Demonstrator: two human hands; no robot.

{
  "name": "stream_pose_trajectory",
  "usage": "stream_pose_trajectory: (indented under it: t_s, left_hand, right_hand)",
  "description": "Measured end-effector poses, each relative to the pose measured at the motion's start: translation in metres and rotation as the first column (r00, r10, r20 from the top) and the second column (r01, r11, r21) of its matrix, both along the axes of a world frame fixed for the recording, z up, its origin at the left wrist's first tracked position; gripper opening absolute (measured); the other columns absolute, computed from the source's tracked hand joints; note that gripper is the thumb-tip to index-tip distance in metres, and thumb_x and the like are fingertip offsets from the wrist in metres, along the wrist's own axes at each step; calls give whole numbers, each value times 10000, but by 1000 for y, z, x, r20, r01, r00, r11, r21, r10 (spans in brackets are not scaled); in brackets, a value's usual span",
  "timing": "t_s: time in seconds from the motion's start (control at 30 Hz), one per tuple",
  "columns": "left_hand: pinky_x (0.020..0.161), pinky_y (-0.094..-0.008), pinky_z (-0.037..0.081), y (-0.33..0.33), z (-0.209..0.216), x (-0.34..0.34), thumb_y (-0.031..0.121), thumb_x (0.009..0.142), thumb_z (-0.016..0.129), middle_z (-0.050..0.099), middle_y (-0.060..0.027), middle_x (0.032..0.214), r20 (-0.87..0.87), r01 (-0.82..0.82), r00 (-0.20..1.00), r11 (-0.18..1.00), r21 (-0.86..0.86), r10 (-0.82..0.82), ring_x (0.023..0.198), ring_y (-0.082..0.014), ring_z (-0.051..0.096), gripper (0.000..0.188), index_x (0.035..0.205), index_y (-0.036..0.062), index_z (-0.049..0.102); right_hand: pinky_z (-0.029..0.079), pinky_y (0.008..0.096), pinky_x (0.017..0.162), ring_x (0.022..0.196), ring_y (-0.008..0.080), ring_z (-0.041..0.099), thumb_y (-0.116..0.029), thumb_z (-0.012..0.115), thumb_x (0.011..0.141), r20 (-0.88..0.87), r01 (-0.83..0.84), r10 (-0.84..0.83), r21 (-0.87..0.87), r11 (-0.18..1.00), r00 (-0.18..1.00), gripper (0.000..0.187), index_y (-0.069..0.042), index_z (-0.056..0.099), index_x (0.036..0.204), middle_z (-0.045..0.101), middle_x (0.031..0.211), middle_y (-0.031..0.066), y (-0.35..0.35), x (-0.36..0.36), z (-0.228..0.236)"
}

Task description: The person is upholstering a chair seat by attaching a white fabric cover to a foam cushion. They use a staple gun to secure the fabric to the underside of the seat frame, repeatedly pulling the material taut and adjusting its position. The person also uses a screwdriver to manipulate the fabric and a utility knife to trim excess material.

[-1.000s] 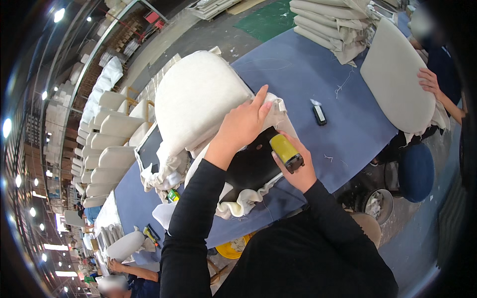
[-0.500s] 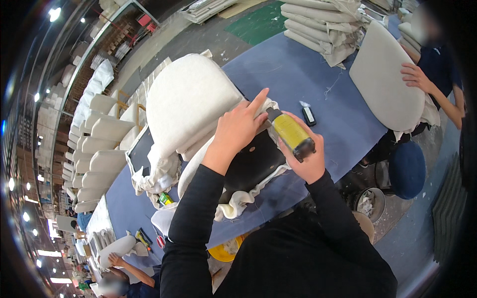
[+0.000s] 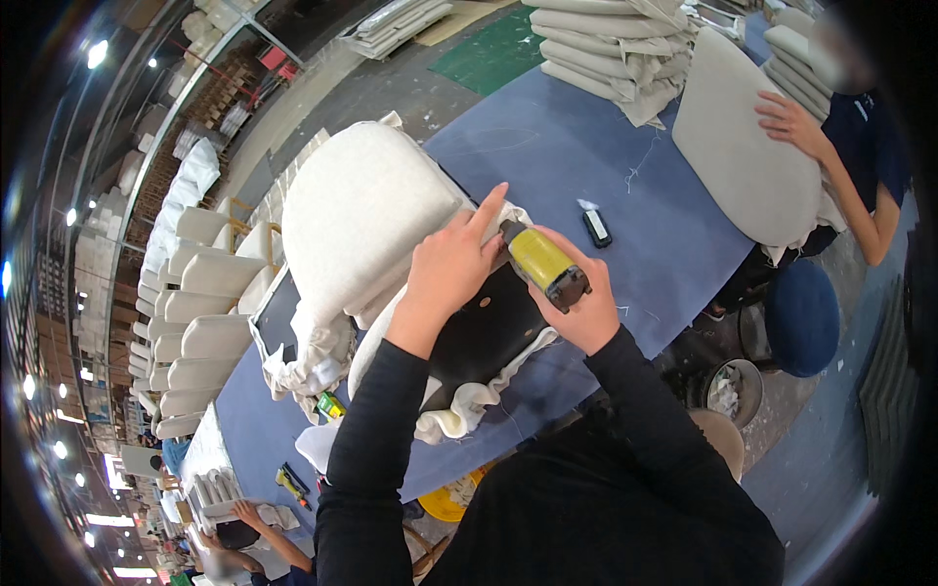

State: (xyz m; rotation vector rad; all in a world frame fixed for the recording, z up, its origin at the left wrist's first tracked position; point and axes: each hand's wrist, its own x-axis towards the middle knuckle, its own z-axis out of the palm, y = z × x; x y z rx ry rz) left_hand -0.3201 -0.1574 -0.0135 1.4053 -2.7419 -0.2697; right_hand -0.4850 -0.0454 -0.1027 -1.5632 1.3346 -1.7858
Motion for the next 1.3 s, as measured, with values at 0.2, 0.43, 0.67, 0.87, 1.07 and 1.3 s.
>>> stream_pose_trajectory:
  t_s: [0.2,0.43,0.67,0.87,1.07,1.3]
  left_hand:
    - [1214,-440,457,-60,-2,48,430,1088,705,682,-221,1520,-416,277,906,849,450,-75,1463,-349,606,739,1689,66,476]
    - [1279,-450,368,-61,-22,38,683,1172,262,592,-274,1614,-175,-48,975,896,441,138,1525,-438,530,866,1642,2,517]
    - [1248,-457,410,-33,-9,27,640,1191,284,591,-266,1615,-145,141,984,959,245,-108,1514,-417,542,762,1707,107,456]
    - [1229,-475,427,-65,-2,43,647,1186,266,588,-230,1633,-155,-100,954,758,644,257,1499,-446,543,780,1653,88,546]
    - [1175,-531,480,-41,-21,36,509,1211,306,617,-295,1553,-216,149,971,963,224,-100,1371,-495,628,642,1738,149,375]
    - [1054,-540,548,-23,-9,31,337,1180,501,666,-254,1420,-85,238,968,971,-2,-238,1238,-490,670,625,1771,293,301]
  right_hand:
    - [605,353,957,1088,348,819,-28,818,894,98,-55,51,44,998,994,573,-34,675,1449,819,1203,190,11,15,-10]
    - [582,355,1007,1141,243,786,-5,809,912,25,-3,4,-61,998,1000,540,17,649,1428,793,1321,170,8,32,-41]
    - [570,408,1070,1225,375,752,-2,832,844,83,-30,27,34,999,996,622,-21,657,1441,766,1372,190,11,29,-48]
    - [572,382,1027,1154,359,773,0,820,862,-39,-35,37,37,999,999,528,3,694,1374,776,1330,179,22,29,-21]
    - [572,419,1055,1209,410,741,24,816,800,63,-13,11,32,999,998,653,-18,663,1434,756,1377,193,13,34,-51]
    - [596,378,1008,1126,360,800,-19,860,841,136,-9,-5,101,995,991,513,2,733,1339,809,1243,201,16,39,-37]
